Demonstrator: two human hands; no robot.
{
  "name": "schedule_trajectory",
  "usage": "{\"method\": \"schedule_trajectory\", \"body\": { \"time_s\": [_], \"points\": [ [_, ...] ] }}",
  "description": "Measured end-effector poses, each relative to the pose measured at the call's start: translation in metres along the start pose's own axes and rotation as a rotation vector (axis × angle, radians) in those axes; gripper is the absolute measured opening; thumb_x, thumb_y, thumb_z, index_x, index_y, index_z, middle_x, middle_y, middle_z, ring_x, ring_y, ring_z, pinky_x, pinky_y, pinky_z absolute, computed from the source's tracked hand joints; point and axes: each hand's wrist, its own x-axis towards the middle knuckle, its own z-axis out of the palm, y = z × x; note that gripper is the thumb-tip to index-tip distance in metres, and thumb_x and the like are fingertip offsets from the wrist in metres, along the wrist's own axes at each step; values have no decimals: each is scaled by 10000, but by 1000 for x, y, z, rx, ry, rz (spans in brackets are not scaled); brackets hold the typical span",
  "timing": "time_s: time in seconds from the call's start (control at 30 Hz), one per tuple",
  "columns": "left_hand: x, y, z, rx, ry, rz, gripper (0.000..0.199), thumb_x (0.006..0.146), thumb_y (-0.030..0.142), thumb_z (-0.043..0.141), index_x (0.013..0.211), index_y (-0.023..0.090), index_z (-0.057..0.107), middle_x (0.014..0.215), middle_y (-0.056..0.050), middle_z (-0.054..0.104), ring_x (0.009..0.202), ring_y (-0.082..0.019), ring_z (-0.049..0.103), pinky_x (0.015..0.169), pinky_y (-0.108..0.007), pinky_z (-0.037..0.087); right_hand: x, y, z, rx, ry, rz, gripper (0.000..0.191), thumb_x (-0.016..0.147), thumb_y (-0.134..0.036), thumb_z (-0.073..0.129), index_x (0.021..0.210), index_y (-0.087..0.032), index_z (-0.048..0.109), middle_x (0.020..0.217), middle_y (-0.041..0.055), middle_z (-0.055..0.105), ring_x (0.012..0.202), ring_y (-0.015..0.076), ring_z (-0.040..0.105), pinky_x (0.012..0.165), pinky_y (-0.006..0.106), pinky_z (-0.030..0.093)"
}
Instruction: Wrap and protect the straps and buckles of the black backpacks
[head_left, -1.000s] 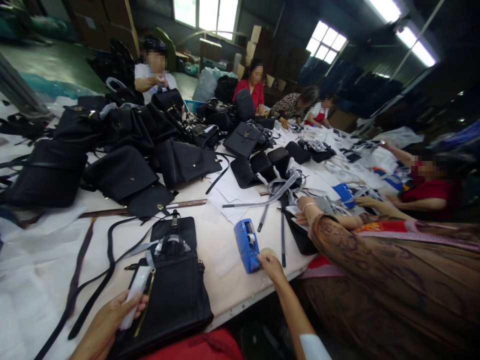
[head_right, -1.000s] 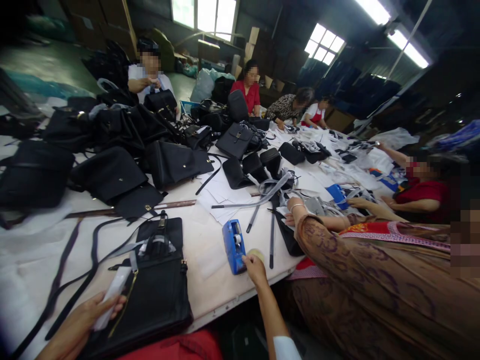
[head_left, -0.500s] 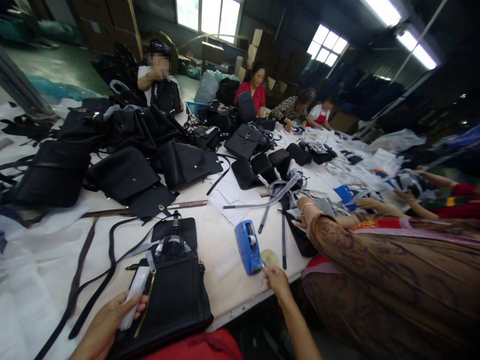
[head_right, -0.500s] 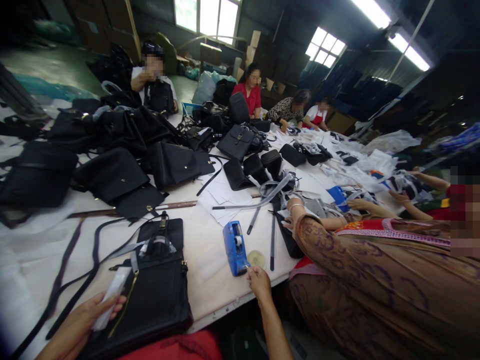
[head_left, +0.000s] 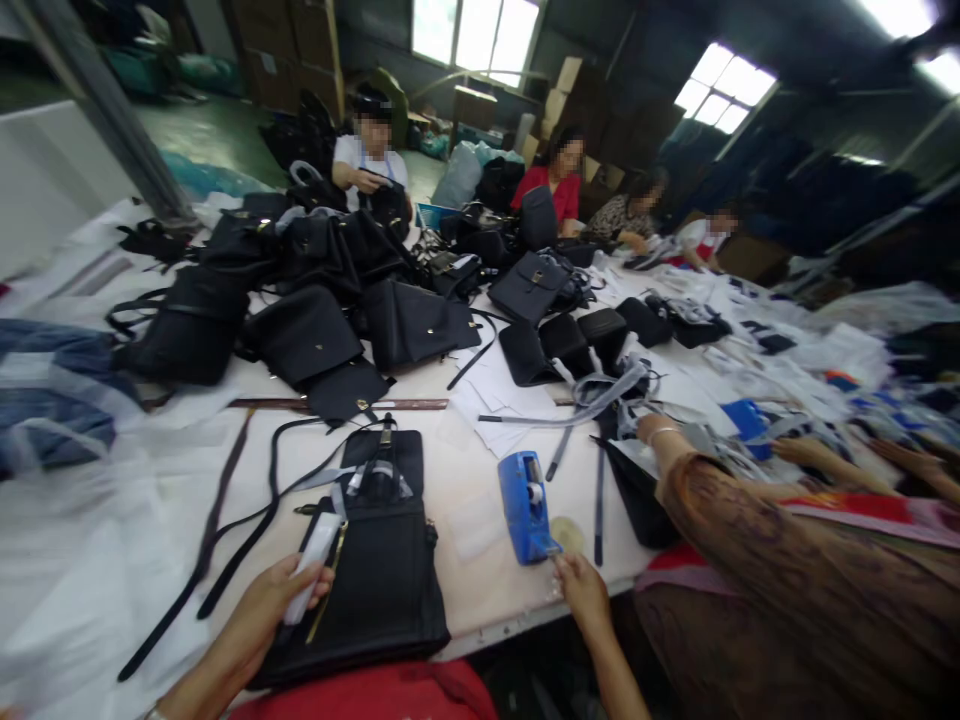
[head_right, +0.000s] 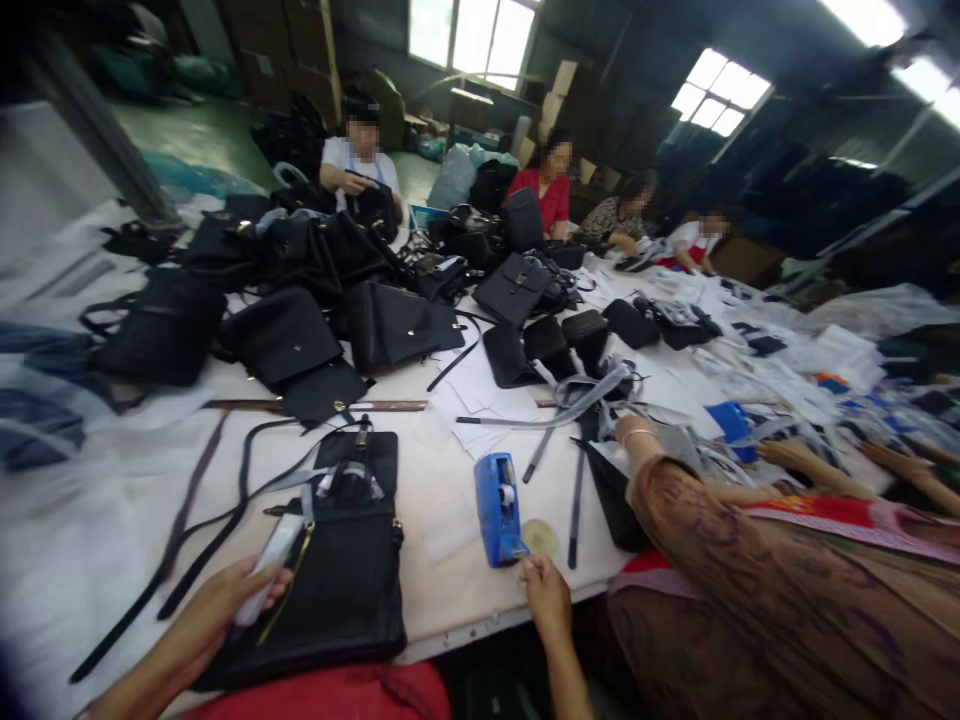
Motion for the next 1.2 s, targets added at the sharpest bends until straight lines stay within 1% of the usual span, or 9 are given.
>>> {"method": "schedule_trajectory", "body": {
  "time_s": [0.13,0.23,0.3,0.37,0.53,0.67,0.8,1.03,1.2],
  "points": [
    [-5,0,1,-62,-31,112,290,734,377,704,836,115,632,726,-53,692,595,-128,599,544,-215,452,3,34,-1,-371,-68,-15,257,651,-529,492,611,-287,569,634,71,652,694,297,636,657,393,468],
    [-2,-3,-3,-88,-18,121,285,740,368,682,844,113,606,733,-60,691,595,-132,603,551,-227,441,2,37,11,-360,-122,44,273,652,-562,477,651,-310,582,696,74,687,730,306,660,703,406,494],
    [0,-7,-5,-96,-12,120,283,737,366,674,844,117,591,725,-58,689,587,-130,598,546,-229,432,-12,9,29,-248,-148,11,335,688,-588,483,809,-303,611,782,65,701,722,282,665,690,386,511],
    [1,-10,-5,-83,-9,130,278,739,369,664,843,126,578,713,-51,686,574,-127,591,537,-228,421,-37,-42,57,-102,-221,-126,412,752,-594,479,971,-267,599,836,64,690,752,251,658,691,347,518],
    [2,-12,-5,-24,-41,161,215,735,321,639,829,147,553,693,-28,677,560,-123,579,515,-220,384,-107,-172,153,122,-745,-433,320,881,-451,435,1021,-210,593,793,28,646,639,159,588,611,261,483],
    [2,-12,-10,-31,-95,194,191,693,222,625,857,150,559,670,3,651,584,-126,576,533,-222,381,-135,-204,214,137,-985,-591,201,880,-267,433,926,-207,620,730,-5,643,604,129,573,576,219,446],
    [2,-13,-17,-73,-151,202,220,658,148,582,876,148,563,706,3,646,621,-122,584,561,-223,387,-136,-204,240,36,-979,-645,219,855,-175,417,901,-208,629,664,-21,630,577,126,583,566,209,430],
    [5,-10,-23,-78,-208,110,281,596,119,593,875,146,585,681,1,648,602,-127,587,554,-227,385,-132,-200,248,-247,-809,-837,190,849,-165,450,883,-251,616,745,-25,656,682,142,612,637,218,388],
    [7,-9,-24,-85,-231,67,343,602,130,626,944,138,605,718,-17,671,635,-148,613,584,-241,422,-127,-193,256,-282,-743,-689,320,794,-170,517,1106,-234,486,673,-38,608,624,168,609,583,223,368]
  ]
}}
